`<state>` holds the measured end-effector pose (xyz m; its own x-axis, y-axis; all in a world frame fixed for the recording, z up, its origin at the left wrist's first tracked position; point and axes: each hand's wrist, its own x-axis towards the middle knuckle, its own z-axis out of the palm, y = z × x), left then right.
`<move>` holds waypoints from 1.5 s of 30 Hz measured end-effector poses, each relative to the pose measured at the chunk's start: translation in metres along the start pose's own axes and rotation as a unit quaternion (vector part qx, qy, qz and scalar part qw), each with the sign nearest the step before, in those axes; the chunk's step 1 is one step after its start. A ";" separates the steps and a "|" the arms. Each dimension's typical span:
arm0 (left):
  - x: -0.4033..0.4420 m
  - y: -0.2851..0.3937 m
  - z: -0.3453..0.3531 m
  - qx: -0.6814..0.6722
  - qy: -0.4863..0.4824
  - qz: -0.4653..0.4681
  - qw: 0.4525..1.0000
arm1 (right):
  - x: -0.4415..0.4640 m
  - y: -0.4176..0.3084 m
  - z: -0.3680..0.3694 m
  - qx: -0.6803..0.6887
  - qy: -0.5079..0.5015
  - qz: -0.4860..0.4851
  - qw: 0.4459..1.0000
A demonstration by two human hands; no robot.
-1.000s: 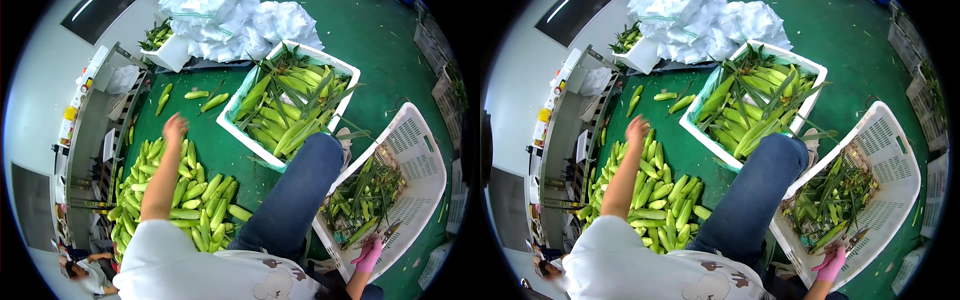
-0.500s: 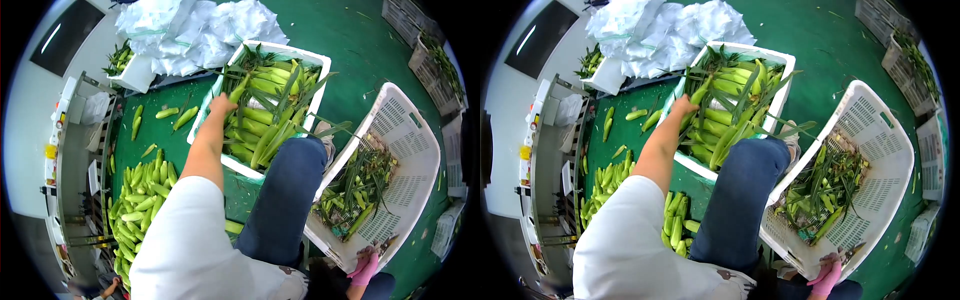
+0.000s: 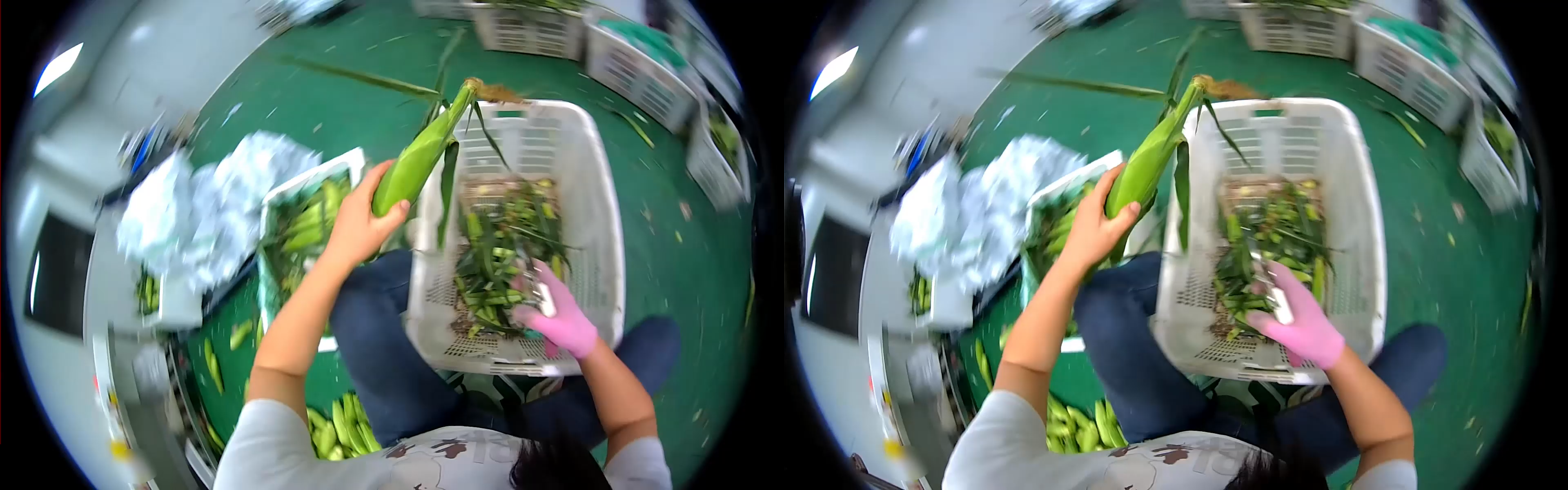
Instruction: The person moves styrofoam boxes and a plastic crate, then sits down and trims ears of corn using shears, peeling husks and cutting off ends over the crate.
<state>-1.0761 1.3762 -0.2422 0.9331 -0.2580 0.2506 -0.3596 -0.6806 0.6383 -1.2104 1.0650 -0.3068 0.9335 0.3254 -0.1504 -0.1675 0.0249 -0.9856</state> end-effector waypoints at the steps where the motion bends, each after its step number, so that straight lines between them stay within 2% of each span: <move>1: 0.010 0.026 0.024 0.001 -0.020 0.007 1.000 | -0.003 -0.007 -0.006 -0.017 0.006 0.016 1.000; 3: 0.018 0.062 0.071 0.031 -0.051 0.062 0.996 | -0.008 -0.010 -0.019 -0.009 0.024 0.028 0.999; 7: 0.010 0.091 0.145 0.037 -0.120 0.093 0.988 | -0.008 0.016 -0.057 0.190 0.114 0.010 0.975; 9: 0.001 0.092 0.164 0.017 -0.157 0.080 0.984 | -0.006 0.024 -0.081 0.073 0.113 0.037 0.990; 11: 0.001 0.075 0.178 0.006 -0.180 0.080 0.980 | 0.000 0.044 -0.089 0.028 0.158 0.013 0.987; 12: 0.005 0.069 0.178 -0.022 -0.235 0.029 0.971 | 0.003 0.049 -0.090 -0.006 0.164 0.013 0.986; 15: 0.018 0.042 0.171 -0.082 -0.348 -0.011 0.934 | 0.015 0.060 -0.087 -0.115 0.152 0.038 0.981; 16: 0.021 0.040 0.165 -0.057 -0.360 -0.027 0.931 | 0.021 0.067 -0.086 -0.127 0.146 0.036 0.980; 18: 0.021 0.021 0.164 -0.097 -0.340 -0.009 0.935 | 0.033 0.078 -0.078 -0.148 0.160 0.004 0.976; 19: 0.022 0.014 0.161 -0.114 -0.328 0.001 0.938 | 0.033 0.076 -0.072 0.005 0.149 0.085 0.985; 21: 0.022 0.013 0.152 -0.115 -0.324 0.016 0.939 | 0.030 0.058 -0.063 0.082 0.144 0.097 0.981; 23: 0.027 0.019 0.142 -0.117 -0.320 0.026 0.940 | 0.019 0.029 -0.062 0.150 0.091 0.163 0.971; 25: 0.033 0.023 0.136 -0.187 -0.279 0.060 0.940 | 0.005 0.030 -0.058 0.231 0.067 0.108 0.965; 27: 0.037 0.028 0.133 -0.219 -0.247 0.112 0.937 | -0.006 0.031 -0.063 0.182 0.020 0.075 0.980; 28: 0.038 0.029 0.133 -0.223 -0.246 0.114 0.936 | -0.009 0.027 -0.063 0.159 0.003 0.093 0.983; 31: 0.037 0.031 0.139 -0.231 -0.286 0.116 0.923 | -0.009 0.026 -0.062 0.039 -0.016 0.067 0.997; 33: 0.035 0.033 0.139 -0.193 -0.385 0.113 0.895 | -0.009 0.028 -0.058 -0.044 0.041 -0.006 0.998; 35: 0.028 0.033 0.144 -0.199 -0.416 0.111 0.880 | -0.001 0.041 -0.062 -0.226 0.076 -0.157 0.958; 36: 0.023 0.031 0.148 -0.219 -0.413 0.090 0.879 | -0.004 0.037 -0.063 -0.237 0.068 -0.050 0.968; 38: 0.021 0.025 0.154 -0.258 -0.395 0.056 0.880 | -0.005 0.030 -0.062 -0.025 0.104 0.049 0.993; 39: 0.022 0.025 0.157 -0.321 -0.364 0.012 0.874 | -0.004 0.032 -0.060 0.090 0.119 0.090 0.985; 40: 0.021 0.026 0.162 -0.381 -0.327 -0.032 0.864 | -0.004 0.031 -0.058 0.147 0.112 0.085 0.979; 42: 0.020 0.021 0.171 -0.483 -0.236 -0.113 0.835 | -0.006 0.031 -0.051 0.260 0.097 0.075 0.958; 43: 0.020 0.017 0.173 -0.482 -0.213 -0.115 0.842 | -0.009 0.034 -0.049 0.296 0.042 0.107 0.948; 45: 0.021 0.015 0.178 -0.484 -0.175 -0.116 0.849 | -0.009 0.040 -0.033 0.274 0.022 0.150 0.950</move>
<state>-1.0610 1.2387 -0.3565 0.8636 -0.4965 -0.0878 0.1565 0.0985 0.9827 -1.2155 1.0319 -0.3472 0.8275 0.3572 -0.4332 -0.5573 0.4293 -0.7107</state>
